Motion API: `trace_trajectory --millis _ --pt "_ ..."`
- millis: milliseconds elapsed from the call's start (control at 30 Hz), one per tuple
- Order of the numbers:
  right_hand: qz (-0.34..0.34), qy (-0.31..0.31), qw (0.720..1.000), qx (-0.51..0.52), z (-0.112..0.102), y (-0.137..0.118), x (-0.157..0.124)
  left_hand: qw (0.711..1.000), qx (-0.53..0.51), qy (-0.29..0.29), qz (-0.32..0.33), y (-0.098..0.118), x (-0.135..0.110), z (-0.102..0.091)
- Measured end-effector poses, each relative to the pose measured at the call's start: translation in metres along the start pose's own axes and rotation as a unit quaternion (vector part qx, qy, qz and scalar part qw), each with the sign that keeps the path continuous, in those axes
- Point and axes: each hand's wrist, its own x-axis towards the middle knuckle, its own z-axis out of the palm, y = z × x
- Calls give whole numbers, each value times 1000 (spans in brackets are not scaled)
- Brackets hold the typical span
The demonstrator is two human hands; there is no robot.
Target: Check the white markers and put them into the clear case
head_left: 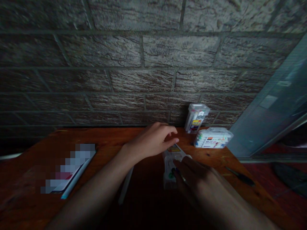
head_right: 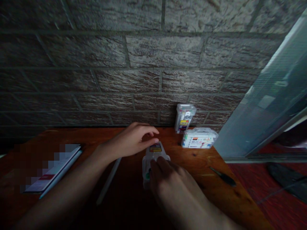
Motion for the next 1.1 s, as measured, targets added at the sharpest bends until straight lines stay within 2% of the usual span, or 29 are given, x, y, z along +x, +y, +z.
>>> trace_trajectory --millis 433,600,767,1100 --pt "32 -37 998 -26 -6 -3 7 1000 -5 0 2 1 0 -1" --pt "19 -18 999 -39 -4 -4 5 1000 -3 -8 0 0 0 0" --pt "-2 -28 998 -47 1 1 2 1000 -6 -15 -1 1 1 0" --pt "17 -3 1000 -6 -4 4 1 1000 -11 -18 -2 0 0 0"
